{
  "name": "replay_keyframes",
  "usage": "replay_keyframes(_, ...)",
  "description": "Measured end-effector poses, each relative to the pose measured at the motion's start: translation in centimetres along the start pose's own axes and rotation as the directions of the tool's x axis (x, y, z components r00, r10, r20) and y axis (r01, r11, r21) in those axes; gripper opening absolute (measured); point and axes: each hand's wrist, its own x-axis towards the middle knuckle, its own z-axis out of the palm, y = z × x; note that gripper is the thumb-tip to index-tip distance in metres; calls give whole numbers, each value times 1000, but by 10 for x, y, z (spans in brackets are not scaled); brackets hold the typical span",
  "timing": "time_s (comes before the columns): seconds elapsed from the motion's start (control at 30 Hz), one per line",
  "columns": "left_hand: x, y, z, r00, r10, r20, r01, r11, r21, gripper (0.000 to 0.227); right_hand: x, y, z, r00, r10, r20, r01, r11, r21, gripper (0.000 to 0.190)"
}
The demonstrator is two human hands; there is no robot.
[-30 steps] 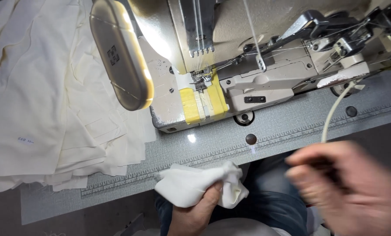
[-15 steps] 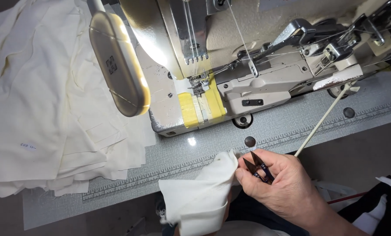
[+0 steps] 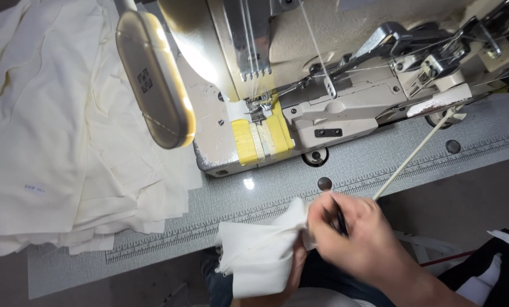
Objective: The person uses a seam ripper to trim loose threads from a white fabric piece held in the left hand. The person repeatedly snips threads along the seam and edges, then places the fabric under the sewing machine presser foot at the end.
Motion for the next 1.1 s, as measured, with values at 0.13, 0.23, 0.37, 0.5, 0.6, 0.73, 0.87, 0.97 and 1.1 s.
replay_keyframes(0.13, 157, -37, -24, 990, 124, -62, -110, 975, 191, 39, -7, -31, -27, 988, -127, 93, 120, 990, 69, 9)
replay_keyframes(0.23, 215, -24, -70, 548, -580, 603, 746, 12, -665, 18, 2, 13, -26, 996, 75, 46, -82, 980, 181, 13)
replay_keyframes(0.37, 219, -29, -74, 562, -470, 681, 634, -284, -719, 26, -2, 5, -14, 998, -12, -59, 6, 996, -94, 6)
replay_keyframes(0.5, 232, -26, -76, 427, -535, 729, 324, -662, -675, 41, -14, 17, -6, 967, -149, 205, 232, 845, -482, 72)
replay_keyframes(0.6, 238, -33, -88, 371, -407, 835, 181, -850, -495, 55, -7, 34, 5, 898, -391, 202, 422, 634, -648, 62)
replay_keyframes(0.73, 208, -52, -104, 733, -322, 600, 542, -256, -800, 47, 13, 13, -6, 909, -394, 134, 410, 904, -124, 31)
replay_keyframes(0.87, 229, -49, -128, 800, -576, -167, 434, 748, -502, 60, 23, 20, -22, 955, -2, 296, -21, 997, 75, 18)
replay_keyframes(0.97, 242, -70, -136, 940, -340, 5, 274, 749, -603, 106, 25, 11, -14, 879, 201, 432, -369, 861, 350, 24)
replay_keyframes(1.1, 259, -86, -130, 821, -35, 570, 565, 193, -802, 124, 28, -1, -18, 897, 134, 422, -334, 830, 447, 22)
